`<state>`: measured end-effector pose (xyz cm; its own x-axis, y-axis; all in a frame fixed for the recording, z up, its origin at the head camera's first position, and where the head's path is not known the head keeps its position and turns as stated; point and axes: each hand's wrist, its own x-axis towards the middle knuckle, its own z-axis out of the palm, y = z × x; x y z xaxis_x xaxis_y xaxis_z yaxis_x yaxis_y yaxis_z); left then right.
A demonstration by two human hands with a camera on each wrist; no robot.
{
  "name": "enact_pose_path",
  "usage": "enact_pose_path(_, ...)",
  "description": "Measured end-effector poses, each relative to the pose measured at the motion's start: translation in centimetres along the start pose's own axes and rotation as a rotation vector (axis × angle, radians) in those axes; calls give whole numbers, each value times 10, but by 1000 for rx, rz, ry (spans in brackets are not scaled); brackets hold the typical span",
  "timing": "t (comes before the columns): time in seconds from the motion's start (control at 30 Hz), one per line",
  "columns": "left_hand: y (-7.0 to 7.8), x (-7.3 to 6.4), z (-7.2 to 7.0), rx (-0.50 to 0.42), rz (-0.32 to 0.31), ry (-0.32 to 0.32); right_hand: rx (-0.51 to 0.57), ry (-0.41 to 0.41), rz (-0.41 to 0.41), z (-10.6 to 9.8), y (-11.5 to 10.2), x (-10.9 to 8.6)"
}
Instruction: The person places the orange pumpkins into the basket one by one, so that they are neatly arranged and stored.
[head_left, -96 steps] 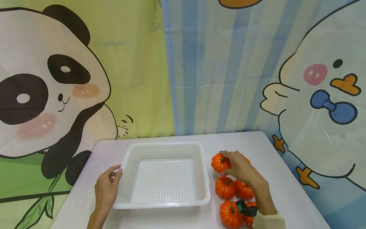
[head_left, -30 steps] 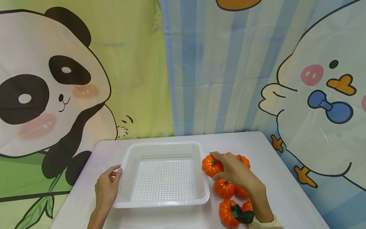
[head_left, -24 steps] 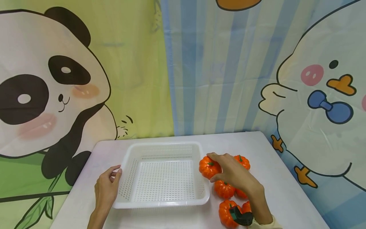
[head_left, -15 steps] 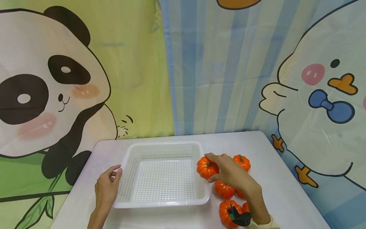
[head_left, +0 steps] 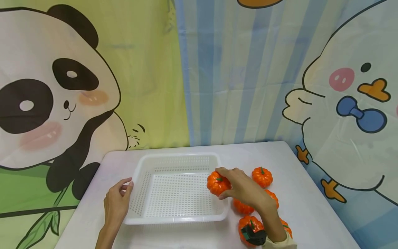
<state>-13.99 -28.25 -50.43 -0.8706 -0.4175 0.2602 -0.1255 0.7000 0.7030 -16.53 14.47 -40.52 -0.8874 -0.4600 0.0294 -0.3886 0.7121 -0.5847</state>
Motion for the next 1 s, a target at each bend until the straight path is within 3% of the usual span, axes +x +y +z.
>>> enact_pose_path(1.0,2,1,0,8,10,3,10,-82,-174,35,-17,24)
